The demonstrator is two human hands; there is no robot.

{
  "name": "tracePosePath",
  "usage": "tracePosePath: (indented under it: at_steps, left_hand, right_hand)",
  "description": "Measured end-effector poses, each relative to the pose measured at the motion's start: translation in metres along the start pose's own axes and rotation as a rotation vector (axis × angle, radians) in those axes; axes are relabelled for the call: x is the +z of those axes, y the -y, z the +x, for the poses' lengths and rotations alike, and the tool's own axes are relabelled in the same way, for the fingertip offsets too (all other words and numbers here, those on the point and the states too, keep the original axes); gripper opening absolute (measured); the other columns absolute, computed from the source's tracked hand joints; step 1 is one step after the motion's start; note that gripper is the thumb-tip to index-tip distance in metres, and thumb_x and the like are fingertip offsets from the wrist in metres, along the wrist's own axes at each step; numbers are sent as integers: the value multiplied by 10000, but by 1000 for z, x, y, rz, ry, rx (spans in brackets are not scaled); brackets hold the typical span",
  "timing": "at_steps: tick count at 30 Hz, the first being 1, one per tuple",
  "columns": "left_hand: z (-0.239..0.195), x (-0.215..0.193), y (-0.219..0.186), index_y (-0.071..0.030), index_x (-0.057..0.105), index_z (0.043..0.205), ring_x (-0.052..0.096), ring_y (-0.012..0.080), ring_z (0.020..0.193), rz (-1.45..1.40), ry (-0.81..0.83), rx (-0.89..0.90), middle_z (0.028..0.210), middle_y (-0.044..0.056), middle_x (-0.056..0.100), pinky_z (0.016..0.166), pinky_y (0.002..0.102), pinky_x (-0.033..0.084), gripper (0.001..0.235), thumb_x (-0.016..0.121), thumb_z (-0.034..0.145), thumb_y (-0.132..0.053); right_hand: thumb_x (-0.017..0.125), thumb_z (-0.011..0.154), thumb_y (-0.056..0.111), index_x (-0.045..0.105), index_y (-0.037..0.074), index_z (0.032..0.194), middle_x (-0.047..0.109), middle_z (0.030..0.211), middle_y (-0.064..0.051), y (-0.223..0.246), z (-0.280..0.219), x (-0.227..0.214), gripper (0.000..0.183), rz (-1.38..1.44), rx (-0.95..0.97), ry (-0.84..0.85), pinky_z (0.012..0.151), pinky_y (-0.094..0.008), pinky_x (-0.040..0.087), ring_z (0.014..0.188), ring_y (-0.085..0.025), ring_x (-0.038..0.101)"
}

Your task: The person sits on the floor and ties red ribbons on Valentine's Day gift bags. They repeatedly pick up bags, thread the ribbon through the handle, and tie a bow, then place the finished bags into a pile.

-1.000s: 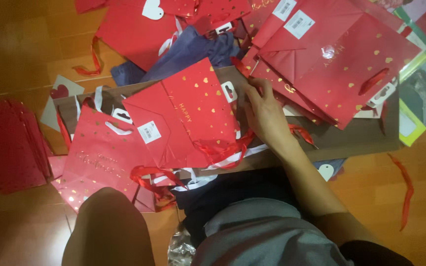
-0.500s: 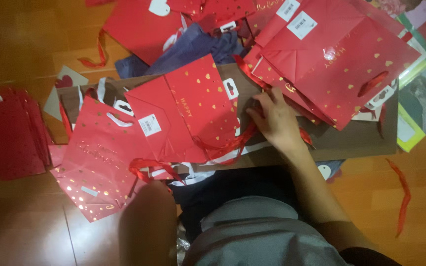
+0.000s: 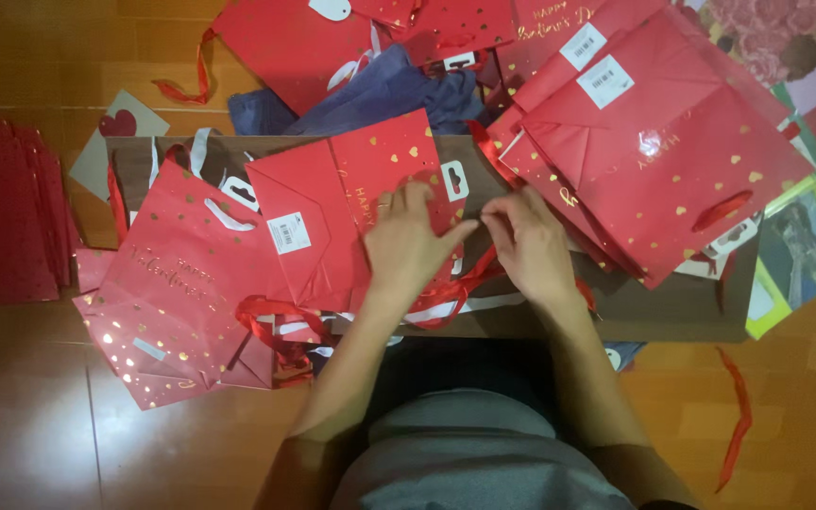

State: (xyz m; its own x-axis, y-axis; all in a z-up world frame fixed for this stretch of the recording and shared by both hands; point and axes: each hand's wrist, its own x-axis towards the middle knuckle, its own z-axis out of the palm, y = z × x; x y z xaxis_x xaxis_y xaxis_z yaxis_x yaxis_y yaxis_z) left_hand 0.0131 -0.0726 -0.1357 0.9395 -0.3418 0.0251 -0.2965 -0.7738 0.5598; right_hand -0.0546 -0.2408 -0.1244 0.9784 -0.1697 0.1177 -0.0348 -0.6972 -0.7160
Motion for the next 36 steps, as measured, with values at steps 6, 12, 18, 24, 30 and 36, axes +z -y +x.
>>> tracePosePath:
  at_steps: [6, 12, 18, 24, 30, 36]
  left_hand:
    - [-3, 5, 4, -75, 565, 1194, 644, 344, 1064, -59, -15, -33, 1094, 147, 672, 778, 451, 568, 592, 846, 754, -354]
    - [-20, -4, 33, -32, 642, 1201, 738, 249, 937, -538, 62, -248, 1034, 138, 731, 790, 363, 599, 402, 779, 862, -199]
    - [-10, 15, 43, -8, 757, 1082, 770, 206, 967, -581, -150, -161, 1040, 148, 779, 852, 314, 591, 174, 745, 931, -93]
    - [11, 15, 50, -35, 766, 1121, 771, 168, 991, -717, -13, -83, 1079, 116, 795, 877, 285, 602, 145, 680, 1013, -78]
    - [13, 6, 53, -46, 741, 1197, 758, 146, 996, -785, 123, -114, 1109, 99, 783, 872, 264, 602, 235, 681, 972, -18]
    - [14, 2, 51, -28, 736, 1192, 753, 154, 1021, -773, 124, -60, 1135, 104, 765, 885, 269, 614, 263, 703, 934, 11]
  right_hand:
    - [688, 989, 57, 672, 35, 1069, 704, 960, -103, 7, 35, 23, 84, 345, 103, 7, 747, -349, 531, 836, -262, 688]
    - [740, 943, 70, 716, 76, 1050, 720, 957, -61, 3, 41, 37, 110, 215, -127, 52, 838, -375, 481, 897, -258, 668]
    - [767, 906, 100, 730, 105, 972, 719, 931, -24, -5, 46, 39, 76, 160, -180, 81, 876, -413, 399, 907, -246, 624]
    - [758, 884, 86, 700, 98, 939, 687, 900, -19, -8, 48, 37, 81, 122, -126, 47, 889, -411, 401, 910, -253, 602]
    - [774, 879, 104, 711, 101, 950, 692, 909, -21, -13, 49, 39, 94, 139, -132, 74, 884, -404, 401, 904, -247, 598]
    - [766, 889, 98, 716, 102, 967, 699, 921, -20, -12, 48, 36, 94, 187, -93, 111, 882, -389, 408, 917, -243, 605]
